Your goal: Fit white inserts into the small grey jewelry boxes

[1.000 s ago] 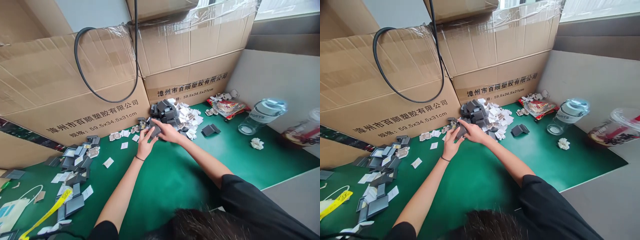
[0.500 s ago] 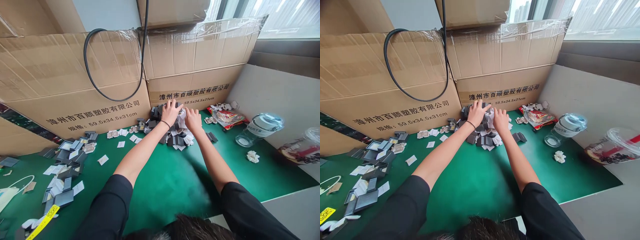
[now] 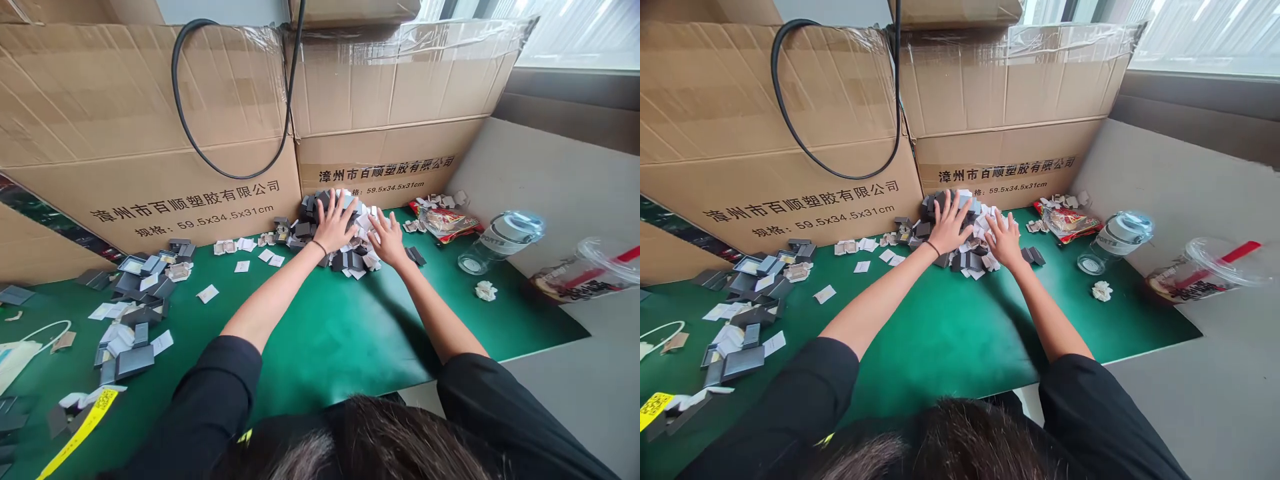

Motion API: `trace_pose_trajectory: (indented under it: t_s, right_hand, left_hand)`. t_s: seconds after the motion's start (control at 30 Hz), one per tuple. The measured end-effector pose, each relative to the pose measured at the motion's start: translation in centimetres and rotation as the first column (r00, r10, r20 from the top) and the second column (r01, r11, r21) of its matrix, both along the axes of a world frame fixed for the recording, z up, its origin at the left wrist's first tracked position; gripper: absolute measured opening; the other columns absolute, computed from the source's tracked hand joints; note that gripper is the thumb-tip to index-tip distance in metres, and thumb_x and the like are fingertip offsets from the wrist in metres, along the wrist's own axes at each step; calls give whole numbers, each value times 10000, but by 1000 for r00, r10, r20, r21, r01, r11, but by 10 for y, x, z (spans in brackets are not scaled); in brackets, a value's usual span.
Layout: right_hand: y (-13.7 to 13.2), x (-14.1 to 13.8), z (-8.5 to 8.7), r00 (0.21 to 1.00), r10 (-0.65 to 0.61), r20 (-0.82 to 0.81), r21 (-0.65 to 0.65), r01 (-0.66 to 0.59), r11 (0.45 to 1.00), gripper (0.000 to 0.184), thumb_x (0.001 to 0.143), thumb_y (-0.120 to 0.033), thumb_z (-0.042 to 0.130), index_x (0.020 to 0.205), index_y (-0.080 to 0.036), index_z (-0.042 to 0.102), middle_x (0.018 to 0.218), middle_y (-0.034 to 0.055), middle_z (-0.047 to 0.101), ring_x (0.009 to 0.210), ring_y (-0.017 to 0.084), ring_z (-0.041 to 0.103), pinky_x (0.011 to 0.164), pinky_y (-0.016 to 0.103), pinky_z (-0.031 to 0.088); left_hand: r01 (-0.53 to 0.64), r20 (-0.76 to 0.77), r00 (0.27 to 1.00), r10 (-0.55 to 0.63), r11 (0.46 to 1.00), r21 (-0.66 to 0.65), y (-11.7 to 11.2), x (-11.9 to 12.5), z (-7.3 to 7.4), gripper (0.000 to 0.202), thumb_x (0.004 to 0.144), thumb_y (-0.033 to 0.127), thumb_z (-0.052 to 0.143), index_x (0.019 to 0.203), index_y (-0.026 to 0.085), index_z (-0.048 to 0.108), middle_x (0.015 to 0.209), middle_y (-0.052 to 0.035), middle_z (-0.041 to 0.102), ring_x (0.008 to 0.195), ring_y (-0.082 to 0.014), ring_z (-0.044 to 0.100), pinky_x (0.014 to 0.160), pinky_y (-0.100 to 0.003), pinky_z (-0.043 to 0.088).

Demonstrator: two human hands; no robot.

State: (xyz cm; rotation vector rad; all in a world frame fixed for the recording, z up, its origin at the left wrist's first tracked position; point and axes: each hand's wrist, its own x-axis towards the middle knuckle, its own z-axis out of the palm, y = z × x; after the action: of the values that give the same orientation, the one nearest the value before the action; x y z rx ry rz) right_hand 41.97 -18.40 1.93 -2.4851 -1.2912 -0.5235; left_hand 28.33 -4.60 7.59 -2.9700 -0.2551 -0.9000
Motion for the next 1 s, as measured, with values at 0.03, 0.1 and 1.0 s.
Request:
trace_pose_trajectory:
  t_s: [0.03, 0.1, 1.0]
  right_hand:
    - [-12, -2, -2, 1000, -8, 28, 39, 6, 999, 549, 905, -499, 167, 1414, -321, 267, 1329, 3, 3, 1295, 208, -83, 1111, 421, 132]
    - [-33, -5, -11, 998, -2, 66, 91, -4, 996, 555, 903, -495, 167, 1380, -277, 350, 1325, 10, 68, 1309, 165, -47, 1133, 393, 132]
    - [-48, -28, -67, 999, -17, 45, 104, 12, 995, 551, 920, -394, 128, 1218, -163, 529, 1202, 44, 320, 1295, 57, 120, 1077, 473, -126]
  left_hand:
    - [13, 25, 1000, -12, 1000, -6, -6, -18, -11, 621, 864, 364, 408, 1423, 152, 238, 1477, -109, 0, 1344, -283, -124, 1038, -540, -77]
    - [63, -3, 998, -63, 998, -29, -19, -58, -38, 548, 884, 315, 364, 1401, 152, 287, 1478, -99, 22, 1357, -255, -81, 1063, -516, -37]
    - [-27, -303, 948, -102, 918, -395, -47, -144, -105, 373, 907, 318, 354, 1220, 238, 540, 1383, -17, 351, 1338, -235, 173, 1105, -472, 119]
